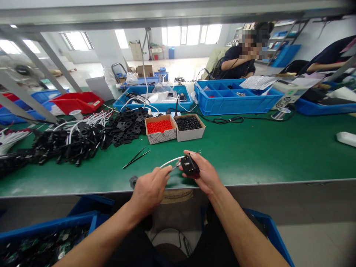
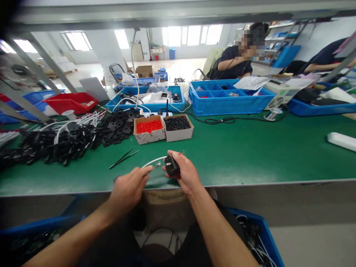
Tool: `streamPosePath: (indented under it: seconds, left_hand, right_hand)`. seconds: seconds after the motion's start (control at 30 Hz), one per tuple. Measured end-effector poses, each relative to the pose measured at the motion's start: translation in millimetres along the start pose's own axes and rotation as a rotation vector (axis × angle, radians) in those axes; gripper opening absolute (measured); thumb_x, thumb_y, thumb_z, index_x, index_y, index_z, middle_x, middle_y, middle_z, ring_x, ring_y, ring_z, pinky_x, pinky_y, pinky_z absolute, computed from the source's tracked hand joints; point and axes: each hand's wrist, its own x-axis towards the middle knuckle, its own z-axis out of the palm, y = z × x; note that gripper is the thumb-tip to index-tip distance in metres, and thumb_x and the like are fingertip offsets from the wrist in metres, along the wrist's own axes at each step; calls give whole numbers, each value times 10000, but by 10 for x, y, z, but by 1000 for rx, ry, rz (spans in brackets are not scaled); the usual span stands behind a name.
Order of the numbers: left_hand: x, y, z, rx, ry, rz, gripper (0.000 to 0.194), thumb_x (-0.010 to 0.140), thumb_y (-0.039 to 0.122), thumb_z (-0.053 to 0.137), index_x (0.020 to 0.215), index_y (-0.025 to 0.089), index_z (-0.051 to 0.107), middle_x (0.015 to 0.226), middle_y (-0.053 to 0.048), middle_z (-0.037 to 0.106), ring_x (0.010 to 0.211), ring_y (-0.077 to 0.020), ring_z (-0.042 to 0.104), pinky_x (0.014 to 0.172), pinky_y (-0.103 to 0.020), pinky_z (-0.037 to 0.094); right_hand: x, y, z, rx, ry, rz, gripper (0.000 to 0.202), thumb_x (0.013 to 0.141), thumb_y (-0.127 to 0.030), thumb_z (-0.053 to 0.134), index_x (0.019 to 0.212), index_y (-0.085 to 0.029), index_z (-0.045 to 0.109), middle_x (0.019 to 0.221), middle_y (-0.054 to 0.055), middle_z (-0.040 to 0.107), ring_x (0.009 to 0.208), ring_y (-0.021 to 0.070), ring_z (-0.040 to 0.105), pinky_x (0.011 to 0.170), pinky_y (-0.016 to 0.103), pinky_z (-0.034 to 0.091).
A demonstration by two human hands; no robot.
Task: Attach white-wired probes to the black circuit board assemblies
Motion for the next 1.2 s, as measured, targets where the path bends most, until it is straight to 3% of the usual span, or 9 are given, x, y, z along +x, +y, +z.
streamPosePath:
  seconds: [0.13,0.23,0.47,0.63,0.73,0.9,1.0,1.07,1.2]
  left_hand:
    - [221,-86,-287,-426,-172,-398,273,965,370,465,1054,175,633,759,-13,617,636,-95,540,605,-195,418]
    - [325,-106,-268,-741,-363,-580,338,914,467,521,861,139,582,597,26,511,471,-55,377,451,-170,283]
    - [221,57,43,-1099,-278,-691,408,858,533,594,819,139,496,554,47,454,423,-39,296,398,-159,189]
    - [183,58,138,-1210,-294,-710,405,876,535,567,799,152,461,544,51,439,403,-41,258,398,-175,168]
    - [236,-97,53,-886,-306,-521,378,920,500,504,779,150,499,588,19,475,485,-72,362,477,-198,262]
    - [445,-338,-309,153,-354,392,267,964,331,476,793,175,608,701,-31,555,665,-126,461,631,-295,266]
    - [489,-351,-475,340,-371,592,236,973,292,461,825,188,612,694,-26,545,652,-134,451,624,-323,236]
    - [452,-336,-513,323,-320,451,251,975,349,462,877,198,638,718,-23,569,673,-133,479,632,-311,253]
    - [305,-271,-386,-171,-346,-162,326,970,412,441,897,174,652,745,-14,603,687,-116,520,638,-244,334]
  right_hand:
    - [-57,19,30,5,-124,-20,612,867,-518,605,1375,-206,462,1150,112,567,834,199,658,564,261,566]
    - [-72,59,81,37,-122,-65,649,842,-537,628,1363,-192,455,1186,119,555,826,195,658,565,259,568]
    - [-67,177,167,87,-147,-150,656,864,-551,599,1355,-145,441,1233,142,531,825,165,646,579,247,563]
    - [-89,176,180,53,-155,-165,683,860,-609,593,1351,-157,446,1243,135,528,810,152,634,589,248,559]
    - [-102,95,122,-102,-187,-105,714,851,-641,582,1361,-155,466,1179,123,560,810,159,632,572,241,546]
    - [-101,-7,17,-793,-263,-167,415,893,-466,578,1074,-114,702,907,54,621,770,71,571,619,100,447]
    - [-105,-18,1,-853,-248,-195,392,898,-456,576,1038,-119,721,898,46,622,743,56,553,600,89,432]
    - [-109,-26,-2,-695,-220,-110,505,883,-535,582,1159,-123,677,947,67,619,697,72,563,528,119,449]
    - [-110,-27,27,-359,-152,-49,681,817,-618,627,1278,-120,572,1053,119,600,748,147,619,502,210,515]
